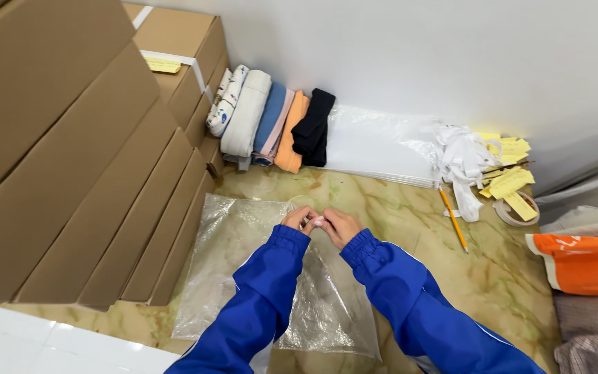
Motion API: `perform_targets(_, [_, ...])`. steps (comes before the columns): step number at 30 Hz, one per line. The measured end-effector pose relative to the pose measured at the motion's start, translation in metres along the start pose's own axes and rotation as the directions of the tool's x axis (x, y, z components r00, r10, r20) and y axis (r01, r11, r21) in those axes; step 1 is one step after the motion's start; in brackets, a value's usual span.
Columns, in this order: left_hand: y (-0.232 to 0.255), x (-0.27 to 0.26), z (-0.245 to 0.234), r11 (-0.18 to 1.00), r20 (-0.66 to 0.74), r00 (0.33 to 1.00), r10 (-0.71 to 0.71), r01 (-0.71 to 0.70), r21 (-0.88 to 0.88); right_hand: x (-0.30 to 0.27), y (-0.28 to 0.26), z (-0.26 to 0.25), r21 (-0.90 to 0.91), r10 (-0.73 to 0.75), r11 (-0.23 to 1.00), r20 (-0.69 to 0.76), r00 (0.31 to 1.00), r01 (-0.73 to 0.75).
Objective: The person places a folded black garment into a clear plastic bag and seals it. They then place the bagged item into a cardboard box, close the box, and write on a yellow sticky note with a pencil before placing the note on the box.
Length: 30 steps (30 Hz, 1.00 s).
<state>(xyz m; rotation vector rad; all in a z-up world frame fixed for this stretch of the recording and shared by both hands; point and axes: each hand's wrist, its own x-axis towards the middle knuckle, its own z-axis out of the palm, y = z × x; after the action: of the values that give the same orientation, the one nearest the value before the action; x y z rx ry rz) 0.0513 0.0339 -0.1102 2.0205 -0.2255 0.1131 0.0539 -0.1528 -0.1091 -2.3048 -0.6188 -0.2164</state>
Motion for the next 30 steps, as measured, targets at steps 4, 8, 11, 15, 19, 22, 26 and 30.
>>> perform_targets(4, [-0.004, -0.002, -0.003, 0.938, 0.044, 0.994, -0.101, 0.110, -0.329, 0.011, -0.015, -0.002, 0.197, 0.060, 0.978, 0.025, 0.998, -0.064])
perform_targets(8, [-0.014, -0.001, 0.011, 0.887, -0.039, 0.993, -0.110, 0.080, -0.455, 0.016, -0.027, -0.010, 0.336, 0.166, 0.923, 0.098, 0.981, -0.190])
perform_targets(11, [-0.046, 0.018, 0.022, 0.931, -0.195, 0.976, -0.097, 0.020, -0.365, 0.011, -0.046, -0.026, 0.184, 0.139, 0.971, 0.072, 0.988, -0.150])
perform_targets(15, [-0.079, 0.046, -0.008, 0.957, -0.436, 0.888, -0.150, 0.018, -0.291, -0.027, -0.078, -0.050, -0.203, 0.043, 0.979, 0.089, 0.995, -0.025])
perform_targets(19, [-0.082, 0.069, -0.068, 0.952, -0.530, 0.805, -0.266, 0.132, -0.276, -0.082, -0.077, -0.080, -0.209, 0.046, 0.978, 0.170, 0.984, -0.010])
perform_targets(22, [-0.117, 0.087, -0.099, 0.969, -0.614, 0.750, -0.245, 0.206, -0.136, -0.118, -0.064, -0.108, -0.234, 0.025, 0.972, 0.224, 0.974, 0.029])
perform_targets(26, [-0.080, 0.071, -0.092, 0.920, -0.565, 0.732, -0.381, 0.237, -0.312, -0.131, -0.054, -0.131, -0.122, -0.024, 0.991, 0.181, 0.983, 0.047])
perform_targets(30, [-0.027, 0.041, -0.046, 0.837, -0.550, 0.639, -0.537, 0.322, -0.443, -0.127, -0.059, -0.128, -0.180, -0.167, 0.970, 0.003, 0.986, 0.164])
